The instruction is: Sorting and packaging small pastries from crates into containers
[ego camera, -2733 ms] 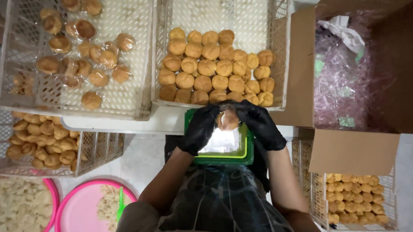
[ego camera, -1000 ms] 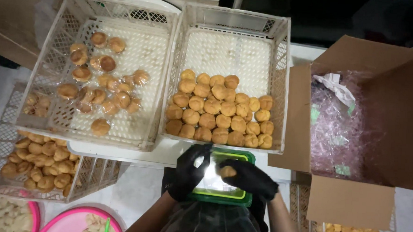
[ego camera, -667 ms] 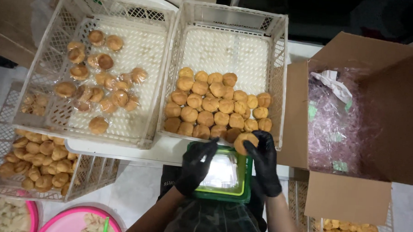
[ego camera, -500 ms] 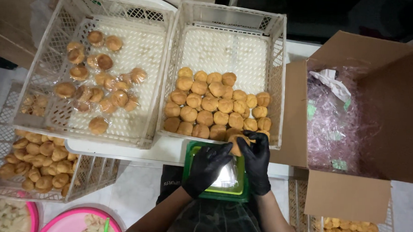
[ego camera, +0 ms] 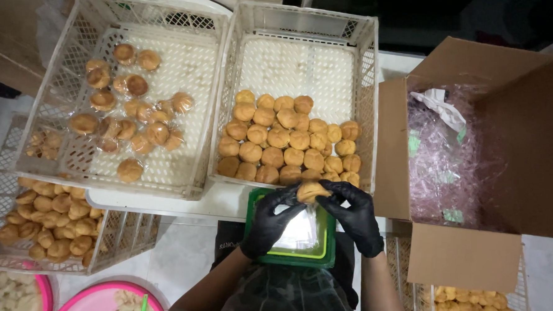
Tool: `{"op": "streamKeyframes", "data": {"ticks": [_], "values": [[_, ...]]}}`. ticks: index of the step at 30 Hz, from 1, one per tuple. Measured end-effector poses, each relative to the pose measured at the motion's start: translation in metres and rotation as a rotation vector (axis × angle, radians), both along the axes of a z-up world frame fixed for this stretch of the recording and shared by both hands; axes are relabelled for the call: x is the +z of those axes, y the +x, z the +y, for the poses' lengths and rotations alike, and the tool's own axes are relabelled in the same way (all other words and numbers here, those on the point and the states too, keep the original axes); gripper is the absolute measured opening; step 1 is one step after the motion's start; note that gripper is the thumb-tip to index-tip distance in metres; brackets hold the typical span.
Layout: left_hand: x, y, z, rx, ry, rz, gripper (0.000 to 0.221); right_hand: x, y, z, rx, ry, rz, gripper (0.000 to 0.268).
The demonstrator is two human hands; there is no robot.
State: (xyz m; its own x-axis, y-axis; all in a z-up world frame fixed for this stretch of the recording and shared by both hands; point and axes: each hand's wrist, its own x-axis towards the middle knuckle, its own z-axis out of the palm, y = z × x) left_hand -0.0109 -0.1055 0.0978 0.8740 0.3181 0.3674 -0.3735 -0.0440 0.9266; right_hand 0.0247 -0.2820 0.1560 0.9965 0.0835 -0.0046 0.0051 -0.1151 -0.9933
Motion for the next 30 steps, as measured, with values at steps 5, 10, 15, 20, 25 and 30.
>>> {"op": "streamKeyframes", "data": {"ticks": [5, 10, 15, 20, 25, 30], "values": [[0.038, -0.004, 0.006, 0.003, 0.175, 0.002, 0.035, 0.028, -0.004, -0.004, 0.162, -0.216, -0.085, 0.031], [0.032, -0.007, 0.006, -0.021, 0.241, 0.003, 0.049, 0.018, 0.000, -0.015, 0.236, -0.141, -0.174, 0.023], [0.011, -0.009, 0.014, -0.120, 0.469, -0.066, 0.042, 0.013, 0.002, -0.024, 0.341, -0.202, -0.156, 0.017], [0.021, -0.018, 0.014, -0.271, 0.600, 0.032, 0.035, 0.021, -0.001, -0.020, 0.476, -0.577, -0.186, 0.017], [0.003, -0.013, 0.010, -0.240, 0.445, -0.067, 0.030, 0.013, -0.004, -0.017, 0.657, -0.671, -0.126, 0.021], [-0.020, -0.006, -0.004, -0.418, -0.427, 0.472, 0.044, 0.000, 0.005, -0.013, 0.413, -0.589, -0.128, 0.019]]}}
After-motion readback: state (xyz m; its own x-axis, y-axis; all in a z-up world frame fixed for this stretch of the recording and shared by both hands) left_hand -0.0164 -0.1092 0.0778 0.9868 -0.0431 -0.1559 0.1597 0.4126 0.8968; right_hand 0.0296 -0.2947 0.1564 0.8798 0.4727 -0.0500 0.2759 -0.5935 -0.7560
